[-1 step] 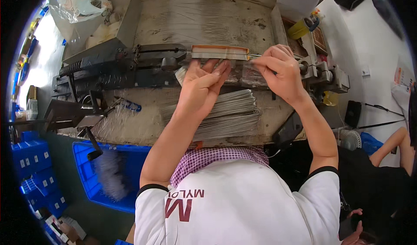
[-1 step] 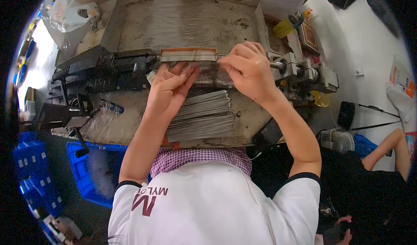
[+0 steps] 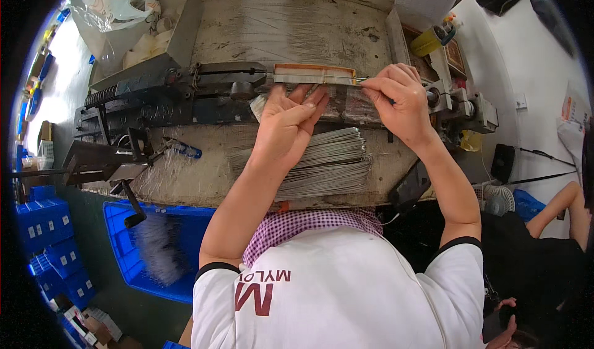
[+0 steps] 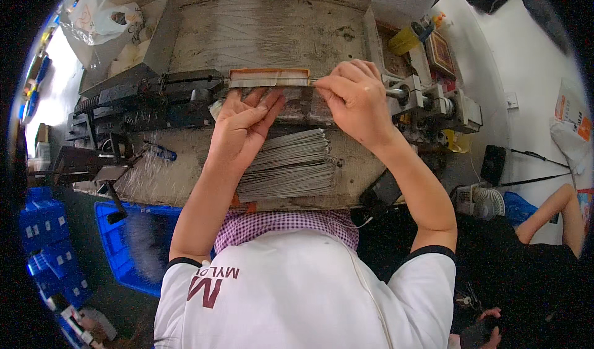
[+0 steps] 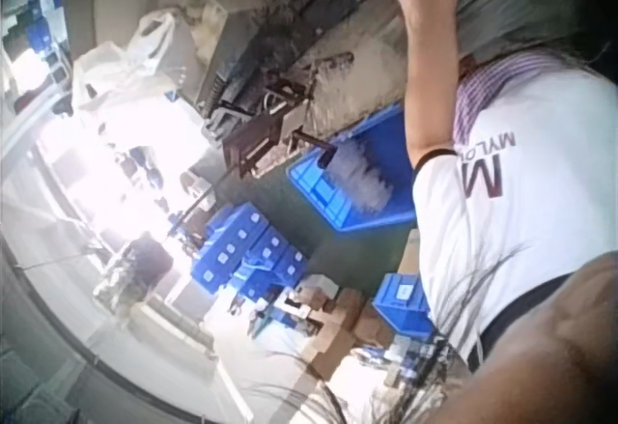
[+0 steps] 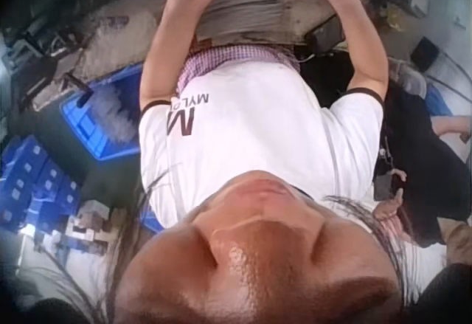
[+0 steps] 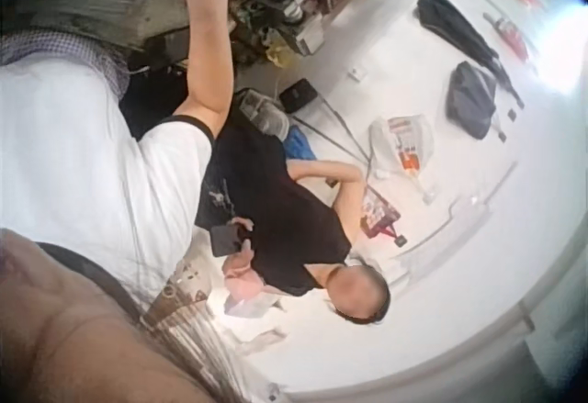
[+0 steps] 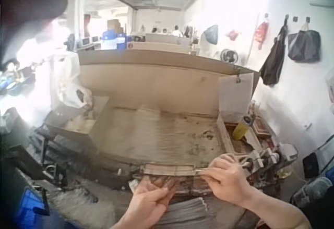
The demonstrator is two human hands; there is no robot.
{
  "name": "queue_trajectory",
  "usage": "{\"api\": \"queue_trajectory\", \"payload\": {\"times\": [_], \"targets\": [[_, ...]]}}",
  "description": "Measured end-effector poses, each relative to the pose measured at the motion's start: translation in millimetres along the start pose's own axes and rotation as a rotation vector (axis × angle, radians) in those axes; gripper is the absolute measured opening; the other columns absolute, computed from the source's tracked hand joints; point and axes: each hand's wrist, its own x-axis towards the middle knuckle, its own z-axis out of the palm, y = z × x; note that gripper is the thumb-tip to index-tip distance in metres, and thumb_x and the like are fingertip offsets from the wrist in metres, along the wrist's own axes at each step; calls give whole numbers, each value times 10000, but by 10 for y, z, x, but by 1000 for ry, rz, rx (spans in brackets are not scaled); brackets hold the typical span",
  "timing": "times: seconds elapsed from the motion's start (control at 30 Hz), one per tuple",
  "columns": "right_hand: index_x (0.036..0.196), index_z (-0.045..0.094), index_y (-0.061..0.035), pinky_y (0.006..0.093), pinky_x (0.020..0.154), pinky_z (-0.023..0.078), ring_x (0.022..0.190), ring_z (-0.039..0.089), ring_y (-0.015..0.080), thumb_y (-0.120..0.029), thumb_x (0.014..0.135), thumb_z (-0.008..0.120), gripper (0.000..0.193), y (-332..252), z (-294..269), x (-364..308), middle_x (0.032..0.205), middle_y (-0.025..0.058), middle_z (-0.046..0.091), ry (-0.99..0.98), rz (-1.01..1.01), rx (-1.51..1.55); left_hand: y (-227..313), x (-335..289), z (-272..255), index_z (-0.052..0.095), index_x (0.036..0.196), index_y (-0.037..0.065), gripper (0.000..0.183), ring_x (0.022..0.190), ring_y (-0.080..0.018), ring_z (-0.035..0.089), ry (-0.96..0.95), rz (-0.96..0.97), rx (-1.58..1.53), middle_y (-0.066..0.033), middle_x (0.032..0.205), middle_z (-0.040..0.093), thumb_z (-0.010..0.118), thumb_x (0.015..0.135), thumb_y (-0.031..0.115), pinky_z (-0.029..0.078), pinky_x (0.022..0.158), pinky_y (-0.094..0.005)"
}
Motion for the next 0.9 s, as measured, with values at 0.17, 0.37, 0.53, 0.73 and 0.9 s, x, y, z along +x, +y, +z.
{"api": "queue_trajectory", "payload": {"times": [0.17, 0.37, 0.53, 0.73, 0.9], "targets": [[977, 621, -23, 355, 627, 461, 680, 615, 277, -13, 770, 628, 208, -110, -132, -45, 696, 105, 605, -111, 242, 174, -3, 0, -21, 160, 1376, 15, 593, 1266, -355, 387, -56, 30, 12, -229, 1366, 305, 399, 858, -146, 331, 1096, -440], [1186, 522, 8, 394, 517, 469, 577, 625, 331, -36, 814, 544, 375, -438, -172, -15, 644, 189, 604, -218, 355, 185, 18, -9, -39, 93, 1408, 115, 689, 1281, -320, 374, -83, 30, 18, -194, 1355, 300, 386, 843, -148, 313, 1094, -395], [1181, 528, 24, 410, 521, 474, 552, 611, 323, -43, 785, 551, 401, -462, -79, 23, 615, 182, 597, -244, 197, 19, 21, 6, -57, 79, 1423, 146, 711, 1266, -302, 393, -86, 4, 43, -186, 1345, 312, 382, 848, -142, 355, 1065, -369], [1166, 541, 32, 397, 506, 478, 525, 613, 303, -63, 750, 577, 428, -557, -71, 64, 577, 162, 597, -339, 119, -126, 60, -44, -61, 84, 1421, 148, 697, 1258, -291, 402, -79, -23, 47, -190, 1339, 324, 387, 856, -126, 369, 1052, -361], [1136, 540, 58, 391, 499, 483, 503, 614, 302, -69, 728, 591, 430, -582, -38, 39, 543, 164, 584, -399, 99, -214, 82, -29, -39, 185, 1314, 35, 545, 1226, -334, 426, -60, -37, 66, -250, 1312, 342, 403, 846, -139, 383, 1042, -404]]}}
